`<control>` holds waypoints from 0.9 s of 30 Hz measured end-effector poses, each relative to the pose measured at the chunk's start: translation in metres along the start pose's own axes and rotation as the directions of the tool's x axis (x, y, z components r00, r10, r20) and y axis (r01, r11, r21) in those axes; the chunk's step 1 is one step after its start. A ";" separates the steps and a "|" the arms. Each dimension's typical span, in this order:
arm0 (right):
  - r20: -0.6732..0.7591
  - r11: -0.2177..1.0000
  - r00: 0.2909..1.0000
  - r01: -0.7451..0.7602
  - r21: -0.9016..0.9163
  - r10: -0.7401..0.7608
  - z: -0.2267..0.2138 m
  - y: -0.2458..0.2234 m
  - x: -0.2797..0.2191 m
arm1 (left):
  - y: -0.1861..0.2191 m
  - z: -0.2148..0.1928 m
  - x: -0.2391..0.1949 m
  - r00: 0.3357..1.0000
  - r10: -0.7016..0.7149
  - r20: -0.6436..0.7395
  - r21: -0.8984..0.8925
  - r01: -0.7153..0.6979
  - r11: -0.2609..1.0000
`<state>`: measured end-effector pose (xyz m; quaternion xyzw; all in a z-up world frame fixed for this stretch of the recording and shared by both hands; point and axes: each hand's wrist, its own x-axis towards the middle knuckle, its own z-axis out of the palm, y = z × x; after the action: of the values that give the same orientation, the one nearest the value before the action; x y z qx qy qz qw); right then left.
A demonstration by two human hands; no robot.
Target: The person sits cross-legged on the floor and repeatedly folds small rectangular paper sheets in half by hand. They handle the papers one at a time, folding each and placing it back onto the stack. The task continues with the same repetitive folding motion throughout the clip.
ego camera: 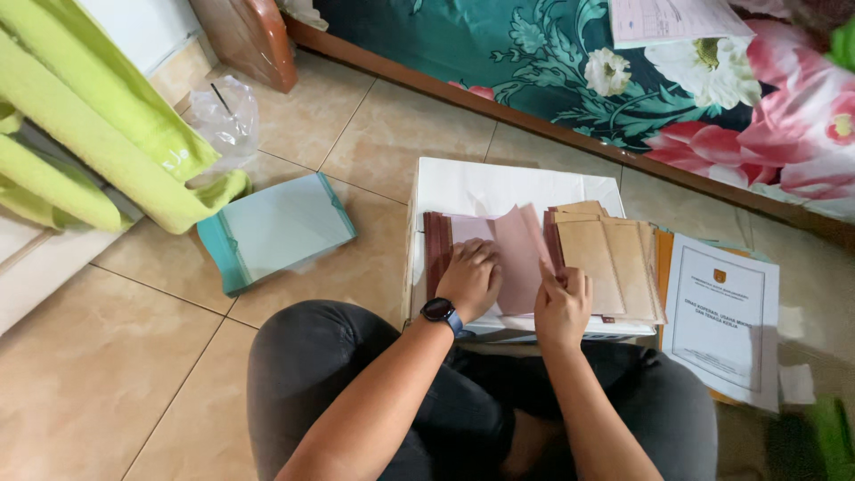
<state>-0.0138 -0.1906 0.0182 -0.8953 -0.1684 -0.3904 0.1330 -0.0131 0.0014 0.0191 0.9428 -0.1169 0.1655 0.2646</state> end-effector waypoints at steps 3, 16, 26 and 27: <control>0.077 0.986 0.993 -0.101 0.129 0.092 0.013 0.010 -0.010 | 0.003 -0.005 -0.001 1.000 -0.011 0.012 -0.015 0.011 1.000; 0.336 0.815 0.835 -0.525 0.246 0.436 -0.009 -0.006 0.008 | -0.003 0.009 -0.003 1.000 -0.014 0.006 -0.010 0.014 1.000; 0.357 0.856 0.819 -0.509 0.091 0.449 -0.019 -0.005 0.007 | 0.004 -0.002 0.001 0.998 -0.018 0.052 -0.008 0.018 1.000; 0.351 0.852 0.817 -0.515 0.089 0.457 -0.015 -0.002 0.005 | 0.003 0.000 0.002 0.998 -0.009 0.056 -0.008 0.009 1.000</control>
<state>-0.0212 -0.1932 0.0325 -0.9435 0.0131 -0.1772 0.2798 -0.0124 -0.0014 0.0207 0.9465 -0.1208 0.1372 0.2658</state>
